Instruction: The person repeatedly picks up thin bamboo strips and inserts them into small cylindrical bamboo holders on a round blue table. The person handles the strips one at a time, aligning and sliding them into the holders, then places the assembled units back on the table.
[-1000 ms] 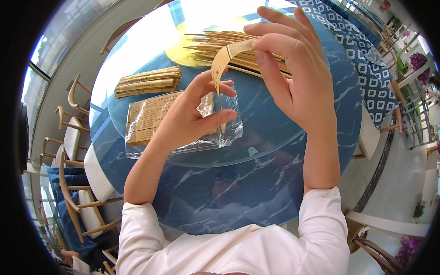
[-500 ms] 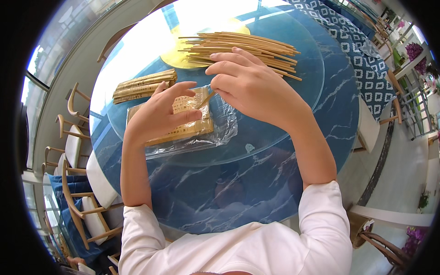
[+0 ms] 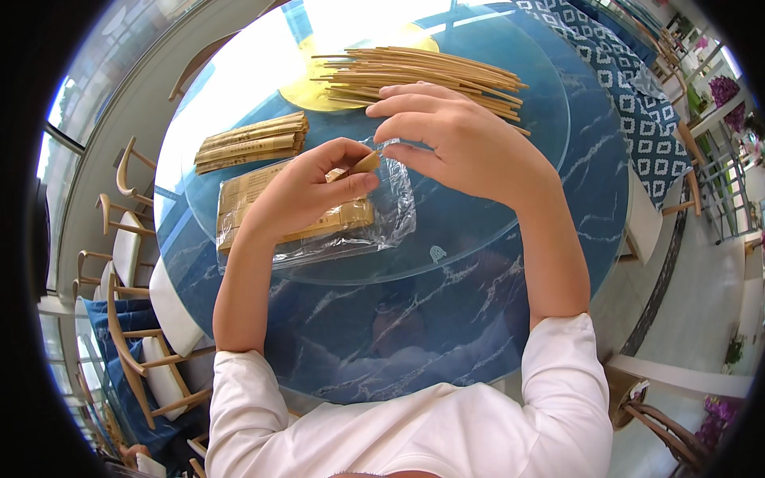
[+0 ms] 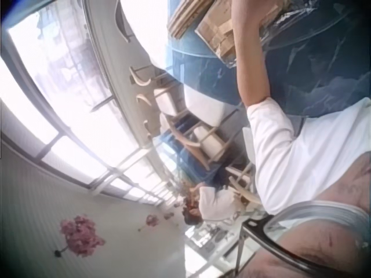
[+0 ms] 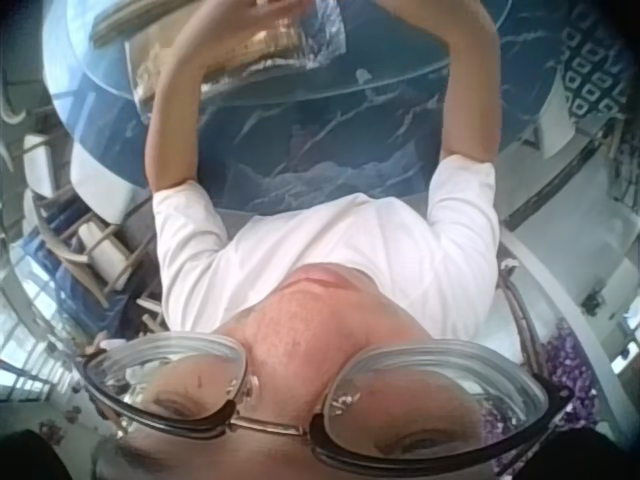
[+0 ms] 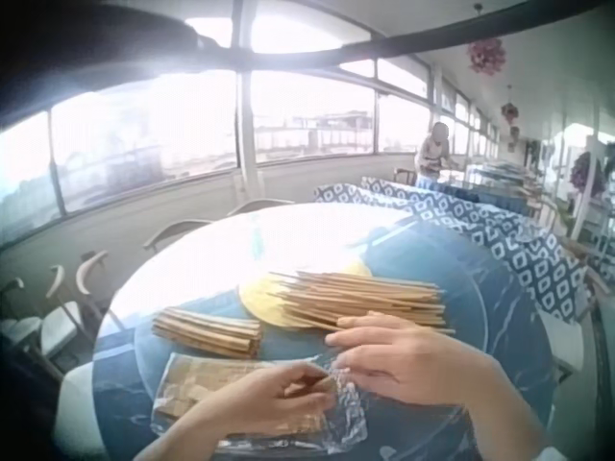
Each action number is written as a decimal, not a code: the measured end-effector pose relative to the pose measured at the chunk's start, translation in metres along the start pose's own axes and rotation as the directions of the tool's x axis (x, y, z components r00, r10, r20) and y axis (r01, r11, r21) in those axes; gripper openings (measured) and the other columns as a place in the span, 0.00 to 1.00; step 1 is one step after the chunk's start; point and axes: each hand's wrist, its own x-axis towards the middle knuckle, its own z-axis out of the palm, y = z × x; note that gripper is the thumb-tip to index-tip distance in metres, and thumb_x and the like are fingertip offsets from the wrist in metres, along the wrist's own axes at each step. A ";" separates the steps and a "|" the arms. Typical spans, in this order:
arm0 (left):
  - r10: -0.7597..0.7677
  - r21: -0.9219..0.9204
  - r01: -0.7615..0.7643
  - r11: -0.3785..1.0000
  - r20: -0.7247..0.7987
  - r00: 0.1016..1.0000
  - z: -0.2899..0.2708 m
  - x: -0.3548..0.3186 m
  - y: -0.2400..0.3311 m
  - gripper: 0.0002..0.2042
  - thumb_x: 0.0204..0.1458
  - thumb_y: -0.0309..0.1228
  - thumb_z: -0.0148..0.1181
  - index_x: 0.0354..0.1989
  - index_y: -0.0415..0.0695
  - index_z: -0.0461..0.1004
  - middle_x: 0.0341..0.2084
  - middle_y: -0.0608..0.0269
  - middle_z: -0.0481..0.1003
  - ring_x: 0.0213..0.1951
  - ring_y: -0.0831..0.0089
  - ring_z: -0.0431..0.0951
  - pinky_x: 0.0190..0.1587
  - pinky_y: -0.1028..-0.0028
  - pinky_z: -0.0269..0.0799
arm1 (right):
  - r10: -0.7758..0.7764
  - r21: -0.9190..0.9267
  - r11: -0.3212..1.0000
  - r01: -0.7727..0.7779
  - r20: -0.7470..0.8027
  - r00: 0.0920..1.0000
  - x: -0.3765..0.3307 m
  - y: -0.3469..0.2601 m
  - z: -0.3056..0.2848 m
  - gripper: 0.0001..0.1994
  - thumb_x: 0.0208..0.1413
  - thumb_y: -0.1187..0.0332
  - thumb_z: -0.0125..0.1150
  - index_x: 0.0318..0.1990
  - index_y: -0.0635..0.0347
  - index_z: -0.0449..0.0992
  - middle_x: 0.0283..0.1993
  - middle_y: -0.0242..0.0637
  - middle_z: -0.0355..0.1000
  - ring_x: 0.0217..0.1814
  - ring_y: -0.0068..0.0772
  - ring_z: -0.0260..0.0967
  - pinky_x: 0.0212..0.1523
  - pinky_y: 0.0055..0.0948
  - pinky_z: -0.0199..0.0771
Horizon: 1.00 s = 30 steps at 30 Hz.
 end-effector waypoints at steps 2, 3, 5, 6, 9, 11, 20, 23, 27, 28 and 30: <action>0.005 0.089 -0.003 0.996 -0.018 1.000 0.002 0.003 0.002 0.23 0.64 0.42 0.72 0.60 0.40 0.79 0.48 0.61 0.82 0.52 0.74 0.82 0.56 0.74 0.78 | 0.136 -0.106 0.985 -0.138 -0.025 0.990 -0.007 0.026 -0.010 0.07 0.62 0.71 0.72 0.46 0.59 0.85 0.55 0.37 0.83 0.65 0.45 0.77 0.66 0.41 0.76; 0.008 0.133 -0.004 0.991 -0.026 1.000 0.004 0.004 0.002 0.23 0.64 0.42 0.72 0.61 0.40 0.79 0.48 0.61 0.82 0.52 0.74 0.82 0.56 0.75 0.78 | 0.203 -0.157 0.966 -0.207 -0.044 0.978 -0.011 0.034 -0.013 0.07 0.63 0.71 0.71 0.47 0.59 0.85 0.54 0.37 0.83 0.63 0.44 0.78 0.64 0.40 0.77; -0.005 0.121 0.008 0.993 -0.024 1.000 0.006 0.004 0.002 0.23 0.64 0.41 0.72 0.62 0.39 0.79 0.48 0.61 0.82 0.51 0.73 0.82 0.56 0.74 0.78 | 0.336 -0.132 0.935 -0.330 0.033 0.941 -0.012 0.037 -0.014 0.07 0.65 0.71 0.69 0.47 0.60 0.84 0.52 0.37 0.83 0.58 0.41 0.79 0.59 0.37 0.79; -0.010 0.115 0.013 0.993 -0.022 1.000 0.006 0.005 0.002 0.23 0.64 0.40 0.72 0.62 0.39 0.79 0.49 0.60 0.82 0.51 0.73 0.82 0.56 0.74 0.79 | 0.400 -0.123 0.913 -0.390 0.071 0.914 -0.013 0.038 -0.015 0.07 0.65 0.71 0.68 0.47 0.61 0.84 0.51 0.36 0.83 0.56 0.39 0.80 0.56 0.35 0.80; -0.007 0.002 0.007 1.000 0.030 1.000 0.002 0.006 0.000 0.24 0.65 0.41 0.71 0.63 0.38 0.78 0.50 0.58 0.83 0.52 0.72 0.83 0.57 0.74 0.80 | 0.327 0.103 0.934 -0.341 0.132 0.936 -0.007 0.023 -0.016 0.08 0.66 0.67 0.67 0.48 0.59 0.85 0.50 0.38 0.83 0.52 0.42 0.80 0.53 0.39 0.81; 0.012 -0.132 0.000 0.991 0.093 0.996 -0.002 0.007 -0.005 0.24 0.65 0.41 0.71 0.63 0.37 0.78 0.50 0.56 0.83 0.53 0.71 0.84 0.58 0.73 0.81 | 0.219 0.205 0.947 -0.248 0.154 0.964 -0.005 0.016 -0.013 0.09 0.66 0.68 0.67 0.49 0.58 0.86 0.49 0.37 0.83 0.52 0.41 0.80 0.53 0.38 0.81; 0.093 -0.286 -0.024 0.958 0.232 0.968 -0.009 0.006 -0.012 0.26 0.64 0.44 0.70 0.63 0.38 0.78 0.50 0.51 0.84 0.56 0.65 0.86 0.61 0.66 0.82 | 0.032 0.319 0.945 -0.068 0.115 0.993 -0.003 0.004 -0.006 0.07 0.60 0.78 0.71 0.45 0.61 0.87 0.53 0.37 0.80 0.53 0.36 0.79 0.51 0.30 0.83; 0.114 -0.317 -0.038 0.948 0.226 0.967 -0.009 0.006 -0.012 0.27 0.63 0.45 0.69 0.64 0.37 0.78 0.50 0.50 0.84 0.56 0.64 0.86 0.61 0.66 0.82 | 0.084 0.325 0.937 -0.126 0.140 0.987 -0.003 0.002 -0.005 0.06 0.60 0.78 0.70 0.43 0.62 0.86 0.53 0.38 0.80 0.54 0.37 0.79 0.52 0.31 0.83; 0.106 -0.328 -0.026 0.944 0.229 0.968 -0.010 0.004 -0.012 0.28 0.63 0.46 0.69 0.64 0.37 0.78 0.49 0.50 0.84 0.55 0.64 0.86 0.60 0.66 0.83 | 0.150 0.327 0.924 -0.196 0.161 0.975 -0.002 -0.007 -0.004 0.06 0.59 0.77 0.69 0.43 0.61 0.86 0.56 0.39 0.80 0.58 0.41 0.78 0.56 0.33 0.82; 0.115 -0.327 -0.032 0.944 0.238 0.964 -0.010 0.005 -0.012 0.28 0.63 0.46 0.69 0.64 0.37 0.78 0.49 0.50 0.84 0.54 0.64 0.86 0.60 0.66 0.82 | 0.169 0.325 0.921 -0.214 0.163 0.972 -0.002 -0.008 -0.005 0.06 0.59 0.77 0.69 0.43 0.61 0.86 0.56 0.39 0.80 0.60 0.42 0.78 0.57 0.34 0.81; 0.135 -0.327 -0.046 0.944 0.256 0.957 -0.010 0.007 -0.014 0.28 0.64 0.46 0.69 0.64 0.37 0.78 0.48 0.50 0.84 0.53 0.64 0.86 0.60 0.67 0.82 | 0.110 0.323 0.933 -0.161 0.170 0.979 -0.001 -0.006 -0.003 0.06 0.58 0.76 0.69 0.42 0.61 0.86 0.57 0.39 0.80 0.63 0.44 0.77 0.60 0.36 0.80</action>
